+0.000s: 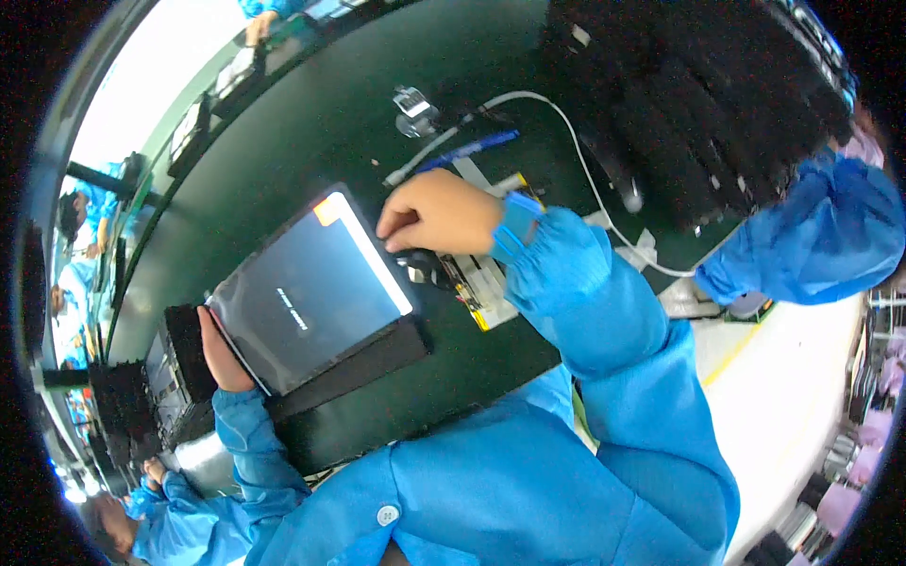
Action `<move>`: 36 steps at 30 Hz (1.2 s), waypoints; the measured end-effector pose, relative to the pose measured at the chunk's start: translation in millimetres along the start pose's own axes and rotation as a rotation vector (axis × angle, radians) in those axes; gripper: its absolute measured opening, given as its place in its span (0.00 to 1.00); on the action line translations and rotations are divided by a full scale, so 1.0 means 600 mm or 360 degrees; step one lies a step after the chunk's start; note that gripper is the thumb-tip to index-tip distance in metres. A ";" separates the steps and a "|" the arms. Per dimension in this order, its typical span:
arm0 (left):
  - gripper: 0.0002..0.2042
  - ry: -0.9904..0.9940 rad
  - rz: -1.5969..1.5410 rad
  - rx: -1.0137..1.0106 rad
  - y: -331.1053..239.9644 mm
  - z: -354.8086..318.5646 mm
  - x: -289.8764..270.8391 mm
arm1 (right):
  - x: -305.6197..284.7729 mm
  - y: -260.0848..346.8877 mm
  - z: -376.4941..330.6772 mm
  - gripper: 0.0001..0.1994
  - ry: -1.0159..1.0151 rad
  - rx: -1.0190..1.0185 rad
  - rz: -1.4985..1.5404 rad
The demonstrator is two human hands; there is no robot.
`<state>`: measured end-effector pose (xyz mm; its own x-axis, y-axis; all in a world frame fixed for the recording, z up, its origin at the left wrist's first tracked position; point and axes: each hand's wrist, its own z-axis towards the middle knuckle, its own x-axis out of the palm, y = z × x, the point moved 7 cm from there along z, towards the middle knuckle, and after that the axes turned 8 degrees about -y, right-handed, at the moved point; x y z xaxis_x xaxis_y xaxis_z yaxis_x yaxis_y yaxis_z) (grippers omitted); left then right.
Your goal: Testing the screen and digitizer of tablet devices on an assembly line.
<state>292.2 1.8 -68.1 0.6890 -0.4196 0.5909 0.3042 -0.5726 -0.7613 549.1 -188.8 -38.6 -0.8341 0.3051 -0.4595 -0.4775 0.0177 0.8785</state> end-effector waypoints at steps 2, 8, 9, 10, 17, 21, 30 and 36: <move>0.25 0.0052 -0.0057 -0.0016 0.004 -0.010 0.011 | -0.016 0.016 -0.016 0.15 -0.0133 -0.0103 -0.0090; 0.27 -0.0035 -0.0159 -0.0149 0.015 -0.016 -0.007 | -0.172 -0.005 -0.135 0.09 -0.1063 -0.0276 -0.1240; 0.27 -0.0049 -0.0028 -0.0081 0.010 -0.019 -0.004 | -0.193 -0.021 -0.158 0.10 -0.1091 -0.0192 -0.1423; 0.27 -0.0034 -0.0141 -0.0163 0.016 -0.016 -0.007 | -0.210 -0.040 -0.176 0.12 -0.1066 -0.0074 -0.1561; 0.26 0.0045 -0.0235 -0.0198 0.013 -0.008 -0.009 | -0.211 -0.084 -0.203 0.18 -0.0920 0.0123 -0.1717; 0.25 0.0075 -0.0225 -0.0193 0.015 -0.002 -0.019 | -0.205 -0.086 -0.201 0.18 -0.0872 0.0168 -0.1680; 0.25 0.0178 -0.0294 -0.0266 0.021 0.005 -0.017 | -0.194 -0.074 -0.196 0.16 -0.0904 -0.0131 -0.1925; 0.27 -0.0008 -0.0196 -0.0201 0.015 -0.002 -0.011 | -0.205 -0.105 -0.191 0.17 -0.0830 0.0095 -0.1802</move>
<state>289.4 -1.5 -78.3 0.6551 -0.3376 0.6760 0.3014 -0.7036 -0.6435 650.2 -336.9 -52.5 0.2530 0.4308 -0.8663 -0.8305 0.5560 0.0339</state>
